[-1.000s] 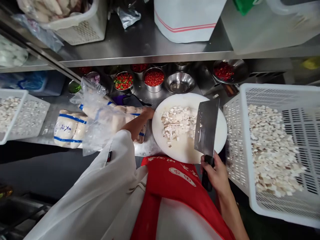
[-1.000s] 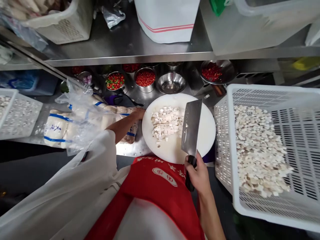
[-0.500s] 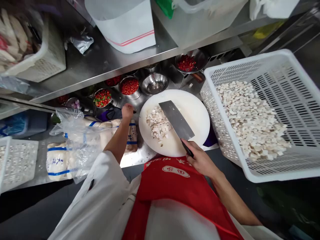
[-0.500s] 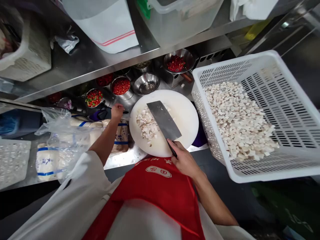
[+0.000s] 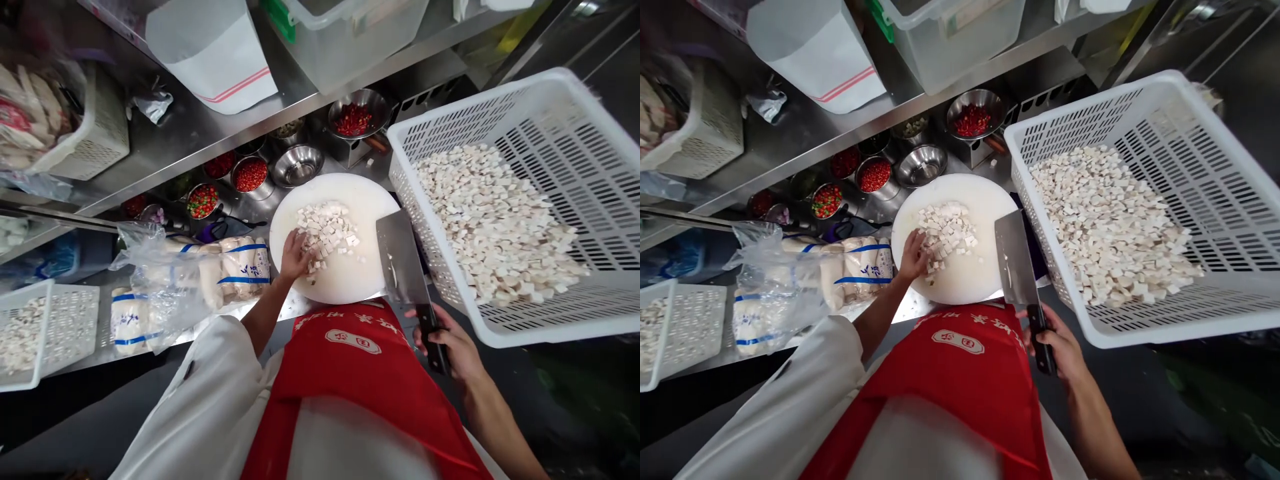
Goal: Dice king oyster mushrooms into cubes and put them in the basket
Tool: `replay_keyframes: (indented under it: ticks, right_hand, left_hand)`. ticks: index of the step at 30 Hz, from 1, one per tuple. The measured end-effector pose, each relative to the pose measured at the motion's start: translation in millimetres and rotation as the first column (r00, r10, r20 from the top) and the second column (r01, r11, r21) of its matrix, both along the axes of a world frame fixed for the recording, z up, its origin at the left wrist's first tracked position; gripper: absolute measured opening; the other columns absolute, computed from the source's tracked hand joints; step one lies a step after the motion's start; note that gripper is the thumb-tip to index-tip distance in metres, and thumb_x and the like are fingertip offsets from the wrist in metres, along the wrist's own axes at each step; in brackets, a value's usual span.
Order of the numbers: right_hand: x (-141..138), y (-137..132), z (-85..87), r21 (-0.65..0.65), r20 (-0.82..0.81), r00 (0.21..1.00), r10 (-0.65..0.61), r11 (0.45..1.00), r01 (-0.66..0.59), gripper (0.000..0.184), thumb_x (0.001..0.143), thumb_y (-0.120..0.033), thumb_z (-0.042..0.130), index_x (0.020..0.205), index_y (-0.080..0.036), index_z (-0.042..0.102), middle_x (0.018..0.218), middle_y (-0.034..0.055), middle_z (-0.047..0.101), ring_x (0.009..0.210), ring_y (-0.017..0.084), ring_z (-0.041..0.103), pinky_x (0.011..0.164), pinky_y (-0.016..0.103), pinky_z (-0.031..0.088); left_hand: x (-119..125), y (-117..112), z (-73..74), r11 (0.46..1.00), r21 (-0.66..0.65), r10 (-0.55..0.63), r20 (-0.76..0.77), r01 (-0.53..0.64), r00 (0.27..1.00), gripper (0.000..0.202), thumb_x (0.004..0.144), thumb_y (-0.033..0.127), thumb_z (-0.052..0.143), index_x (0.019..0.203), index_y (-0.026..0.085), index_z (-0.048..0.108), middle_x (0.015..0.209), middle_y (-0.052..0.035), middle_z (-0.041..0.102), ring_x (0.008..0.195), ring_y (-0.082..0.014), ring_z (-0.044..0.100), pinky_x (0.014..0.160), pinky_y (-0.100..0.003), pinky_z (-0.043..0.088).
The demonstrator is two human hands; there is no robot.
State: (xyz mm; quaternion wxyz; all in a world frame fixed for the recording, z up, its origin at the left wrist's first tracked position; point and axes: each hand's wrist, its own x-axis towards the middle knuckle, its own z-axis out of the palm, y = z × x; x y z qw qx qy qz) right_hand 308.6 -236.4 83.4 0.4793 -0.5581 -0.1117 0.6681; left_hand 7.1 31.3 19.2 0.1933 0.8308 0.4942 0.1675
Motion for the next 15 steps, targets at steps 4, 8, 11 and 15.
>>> replay_keyframes:
  ticks: [4,8,11,15]
  right_hand:
    - [-6,-3,-26.1,-0.144,-0.051,0.998,-0.043,0.989,0.035,0.035,0.069,-0.028,0.064,0.099,-0.025,0.045,0.072,-0.0039,0.062,0.049,0.014,0.054,0.044,0.027,0.044]
    - [-17,35,-32.1,-0.130,-0.011,0.999,0.052,0.990,-0.053,0.035,0.074,-0.040,0.069,0.092,-0.025,0.043,0.060,-0.0098,0.053,0.041,0.010,0.045,0.039,0.023,0.039]
    - [-24,69,-28.6,-0.083,0.043,0.982,0.183,0.980,-0.179,0.037,0.074,-0.042,0.070,0.094,-0.025,0.044,0.058,-0.0113,0.051,0.040,0.009,0.043,0.037,0.022,0.038]
    - [-33,99,-25.3,-0.068,0.081,0.938,0.336,0.941,-0.331,0.036,0.074,-0.040,0.068,0.098,-0.024,0.046,0.056,-0.0121,0.048,0.039,0.008,0.041,0.037,0.020,0.038]
  left_hand:
    - [1,-38,3.4,0.998,0.000,-0.066,-0.148,0.067,0.987,0.083,0.070,0.067,0.071,0.136,0.021,0.052,0.157,-0.0156,0.030,0.148,-0.0361,0.023,0.117,-0.052,0.029]
    - [32,-46,3.8,0.999,0.049,0.034,-0.181,-0.025,0.983,0.082,0.067,0.066,0.075,0.133,0.022,0.056,0.156,-0.0180,0.031,0.147,-0.0393,0.023,0.117,-0.055,0.026]
    - [63,-30,6.4,0.992,0.059,0.114,-0.134,-0.107,0.984,0.080,0.069,0.066,0.073,0.134,0.024,0.055,0.155,-0.0169,0.033,0.147,-0.0376,0.023,0.117,-0.055,0.026]
    - [93,-13,9.0,0.976,0.081,0.205,-0.034,-0.202,0.978,0.070,0.073,0.061,0.074,0.131,0.026,0.057,0.151,-0.0137,0.041,0.145,-0.0341,0.030,0.115,-0.051,0.030]
